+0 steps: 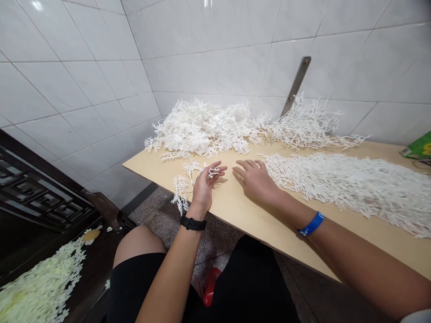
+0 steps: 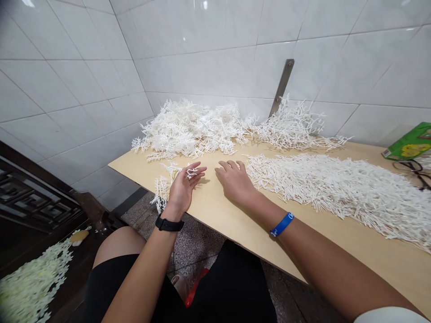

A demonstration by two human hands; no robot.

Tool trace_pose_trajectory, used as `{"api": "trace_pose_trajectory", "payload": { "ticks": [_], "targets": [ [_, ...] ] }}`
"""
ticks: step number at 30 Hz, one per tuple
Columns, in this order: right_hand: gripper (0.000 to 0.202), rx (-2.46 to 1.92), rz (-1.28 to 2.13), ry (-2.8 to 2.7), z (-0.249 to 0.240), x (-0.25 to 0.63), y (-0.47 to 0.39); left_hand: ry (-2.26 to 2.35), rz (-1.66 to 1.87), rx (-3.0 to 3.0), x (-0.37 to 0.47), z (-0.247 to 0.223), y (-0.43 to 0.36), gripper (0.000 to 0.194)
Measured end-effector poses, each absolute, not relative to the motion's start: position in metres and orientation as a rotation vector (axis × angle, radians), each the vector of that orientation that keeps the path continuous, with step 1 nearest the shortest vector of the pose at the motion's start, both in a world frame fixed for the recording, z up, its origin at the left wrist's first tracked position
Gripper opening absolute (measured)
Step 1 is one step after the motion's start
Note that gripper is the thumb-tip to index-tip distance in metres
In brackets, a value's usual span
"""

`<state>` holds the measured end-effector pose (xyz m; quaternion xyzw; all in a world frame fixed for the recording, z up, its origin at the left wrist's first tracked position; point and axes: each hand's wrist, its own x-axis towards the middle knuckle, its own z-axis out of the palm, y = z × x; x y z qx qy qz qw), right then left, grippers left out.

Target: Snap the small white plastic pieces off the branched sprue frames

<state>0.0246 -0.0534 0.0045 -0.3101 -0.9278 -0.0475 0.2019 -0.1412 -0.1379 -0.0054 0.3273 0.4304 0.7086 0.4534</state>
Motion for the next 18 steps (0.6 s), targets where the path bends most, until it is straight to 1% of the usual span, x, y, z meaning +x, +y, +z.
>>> {"api": "trace_pose_trajectory", "payload": {
  "ticks": [2,6,8,11,14,18],
  "targets": [
    [0.028,-0.821,0.034,-2.488,0.009,0.016,-0.064,1.062,1.729,0.860,-0.141,-0.004,-0.139,0.042],
    [0.026,-0.682,0.695,-2.317,0.017,-0.003,-0.081,0.972,1.635,0.972,-0.138,-0.005,-0.141,0.042],
    [0.026,-0.667,0.936,-2.197,0.016,-0.010,-0.086,0.918,1.595,0.996,-0.137,-0.007,-0.141,0.042],
    [0.018,-0.637,1.107,-2.086,0.010,-0.016,-0.090,0.938,1.563,1.065,-0.138,-0.010,-0.139,0.041],
    [0.022,-0.553,1.250,-2.045,0.005,-0.017,-0.092,1.011,1.549,1.123,-0.140,-0.010,-0.139,0.040],
    [0.029,-0.517,1.452,-2.014,0.006,-0.014,-0.092,1.007,1.599,1.035,-0.140,-0.009,-0.141,0.039]
  ]
}}
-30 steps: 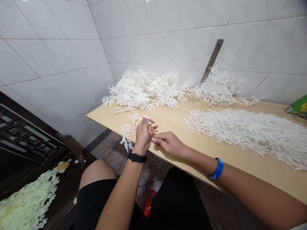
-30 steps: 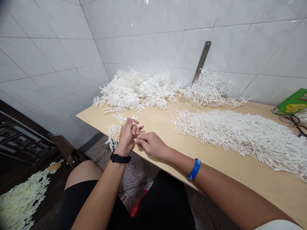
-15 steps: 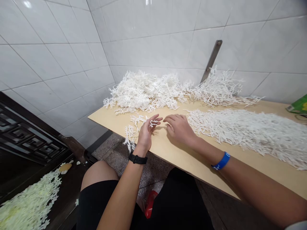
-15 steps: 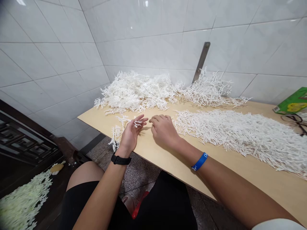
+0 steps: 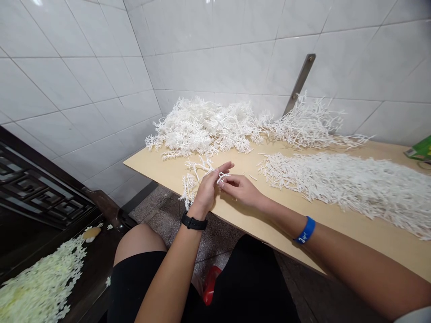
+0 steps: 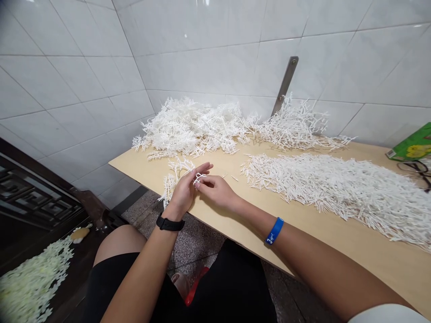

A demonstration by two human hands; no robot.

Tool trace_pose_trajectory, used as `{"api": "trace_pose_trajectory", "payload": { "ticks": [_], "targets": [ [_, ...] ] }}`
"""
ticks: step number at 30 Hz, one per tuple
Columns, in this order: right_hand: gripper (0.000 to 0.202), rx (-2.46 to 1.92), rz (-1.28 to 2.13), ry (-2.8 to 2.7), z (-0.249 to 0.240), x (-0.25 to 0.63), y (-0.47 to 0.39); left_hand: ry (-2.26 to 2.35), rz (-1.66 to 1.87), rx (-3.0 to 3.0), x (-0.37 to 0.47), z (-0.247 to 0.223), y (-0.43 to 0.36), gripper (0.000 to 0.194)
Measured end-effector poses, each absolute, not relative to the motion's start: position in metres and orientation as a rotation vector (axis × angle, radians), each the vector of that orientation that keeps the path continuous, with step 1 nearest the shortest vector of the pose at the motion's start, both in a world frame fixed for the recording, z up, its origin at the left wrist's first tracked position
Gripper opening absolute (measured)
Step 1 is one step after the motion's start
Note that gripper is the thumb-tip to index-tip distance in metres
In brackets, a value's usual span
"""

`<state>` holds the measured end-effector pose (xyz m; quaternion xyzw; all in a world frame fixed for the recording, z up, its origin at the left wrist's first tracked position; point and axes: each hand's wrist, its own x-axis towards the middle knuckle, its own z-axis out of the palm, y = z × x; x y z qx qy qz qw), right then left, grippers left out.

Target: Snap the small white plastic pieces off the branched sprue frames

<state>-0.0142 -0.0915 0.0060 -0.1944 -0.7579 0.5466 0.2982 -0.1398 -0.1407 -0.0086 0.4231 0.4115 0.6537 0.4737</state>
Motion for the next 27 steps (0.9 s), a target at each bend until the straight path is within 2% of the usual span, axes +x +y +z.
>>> {"api": "trace_pose_trajectory", "payload": {
  "ticks": [6,9,12,17,19,22,25,27],
  "targets": [
    [0.027,-0.455,1.590,-2.113,0.010,-0.011,-0.093,1.097,1.747,0.922,-0.139,-0.012,-0.139,0.034],
    [0.022,-0.378,1.572,-2.283,0.008,-0.009,-0.100,1.142,1.809,0.846,-0.141,-0.013,-0.138,0.039],
    [0.022,-0.407,1.313,-2.433,0.008,-0.004,-0.097,1.136,1.810,0.815,-0.141,-0.012,-0.138,0.043],
    [0.039,-0.960,0.827,-2.462,0.015,0.019,-0.059,1.052,1.872,0.710,-0.140,-0.011,-0.137,0.040],
    [0.047,-1.109,0.759,-2.375,0.017,0.027,-0.047,1.065,1.899,0.675,-0.140,-0.011,-0.136,0.040],
    [0.041,-1.102,1.029,-2.108,0.014,0.025,-0.052,1.097,1.926,0.653,-0.140,-0.010,-0.135,0.041],
    [0.017,-0.974,1.308,-2.011,0.003,0.004,-0.071,1.102,1.965,0.629,-0.141,-0.011,-0.135,0.039],
    [0.039,-0.739,1.671,-1.887,-0.008,-0.012,-0.076,1.097,1.973,0.631,-0.141,-0.012,-0.135,0.038]
  ]
}}
